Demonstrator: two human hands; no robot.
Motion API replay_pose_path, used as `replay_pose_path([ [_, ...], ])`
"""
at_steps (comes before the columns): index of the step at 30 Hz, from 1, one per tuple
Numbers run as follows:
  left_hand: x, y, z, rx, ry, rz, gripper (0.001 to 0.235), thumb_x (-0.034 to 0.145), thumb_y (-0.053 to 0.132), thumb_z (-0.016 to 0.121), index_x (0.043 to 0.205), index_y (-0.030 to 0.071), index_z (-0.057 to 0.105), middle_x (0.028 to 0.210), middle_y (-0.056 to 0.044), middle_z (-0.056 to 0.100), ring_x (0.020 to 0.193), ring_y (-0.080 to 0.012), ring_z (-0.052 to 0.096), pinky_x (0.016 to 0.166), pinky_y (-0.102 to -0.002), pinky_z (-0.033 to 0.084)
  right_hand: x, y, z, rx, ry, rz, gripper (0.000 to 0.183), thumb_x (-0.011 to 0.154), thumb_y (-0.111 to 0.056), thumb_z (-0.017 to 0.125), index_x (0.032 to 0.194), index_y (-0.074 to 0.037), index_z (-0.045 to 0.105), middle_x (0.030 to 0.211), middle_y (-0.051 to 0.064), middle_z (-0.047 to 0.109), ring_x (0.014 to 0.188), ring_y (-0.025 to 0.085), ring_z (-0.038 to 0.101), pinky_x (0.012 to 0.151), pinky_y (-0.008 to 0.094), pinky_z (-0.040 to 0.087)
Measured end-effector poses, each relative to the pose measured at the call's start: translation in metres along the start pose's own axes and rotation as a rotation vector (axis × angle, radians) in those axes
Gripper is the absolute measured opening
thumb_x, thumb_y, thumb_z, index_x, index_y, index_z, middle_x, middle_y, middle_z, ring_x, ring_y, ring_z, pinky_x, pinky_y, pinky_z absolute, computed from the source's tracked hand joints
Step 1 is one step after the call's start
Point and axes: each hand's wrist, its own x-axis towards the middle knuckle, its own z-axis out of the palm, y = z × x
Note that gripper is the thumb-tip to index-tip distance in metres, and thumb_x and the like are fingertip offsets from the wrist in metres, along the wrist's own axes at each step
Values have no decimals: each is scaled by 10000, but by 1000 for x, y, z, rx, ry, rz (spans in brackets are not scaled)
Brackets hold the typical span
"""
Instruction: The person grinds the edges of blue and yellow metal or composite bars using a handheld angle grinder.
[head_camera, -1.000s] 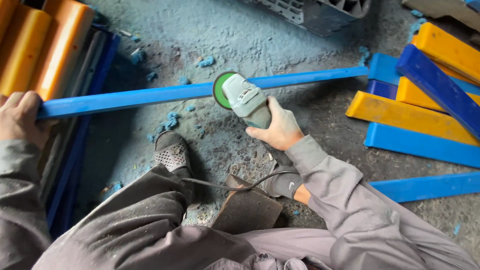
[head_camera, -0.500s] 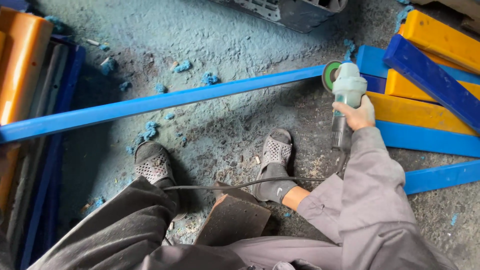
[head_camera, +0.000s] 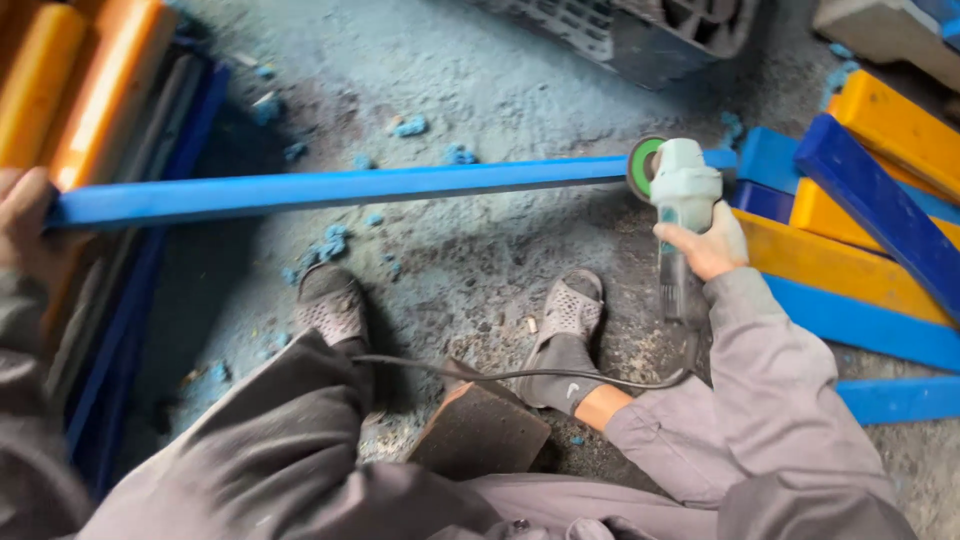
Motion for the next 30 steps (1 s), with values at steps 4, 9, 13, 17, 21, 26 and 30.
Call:
replay_pose_path([
  [4,-22,71,-67,341,145,237,372,810,385,812,903,134,553,989,-5,617,964,-258,576,909,-382,443,-43,-107,27,-82,-139,-169,799,673,-478,882,1274,-26,610,1172,191,715,1070,313,691,918,431,523],
  [9,-24,92,-72,359,259,280,259,906,336,818,925,205,595,975,55,656,991,-190,607,984,-425,408,-84,-228,76,-115,-328,-373,820,667,-483,876,1289,-37,582,1148,232,715,1085,375,691,913,452,526],
  [13,-22,121,-96,320,284,281,380,713,342,829,1014,208,639,972,22,681,1034,-222,634,943,-463,418,-108,-314,119,-142,-463,-535,786,679,-463,867,1262,-36,558,1088,265,717,1064,436,685,882,481,534],
  [17,-15,112,-80,314,348,280,333,758,302,838,1015,221,641,977,33,664,1005,-212,626,915,-445,426,-129,-387,153,-169,-537,-628,771,692,-455,862,1245,-25,541,1049,272,719,1036,438,696,850,481,546],
  [21,-19,110,-93,322,327,245,340,762,335,873,1011,247,658,976,40,675,1016,-195,633,917,-454,437,-140,-417,167,-166,-554,-701,752,697,-440,862,1232,-17,543,1027,266,722,1010,429,708,823,472,558],
  [26,-18,74,-96,-15,381,94,533,621,331,964,1045,170,685,1015,-42,698,1012,-297,659,797,-506,485,-125,-383,148,-172,-529,-684,766,685,-418,868,1263,-25,553,1089,229,727,1029,370,721,864,441,548],
  [30,-20,58,-76,-695,337,70,641,648,92,994,1155,105,603,1078,-77,694,1038,-275,701,890,-400,585,-114,-355,128,-211,-466,-579,805,672,-393,879,1311,-29,552,1150,197,721,1068,295,710,907,407,527],
])
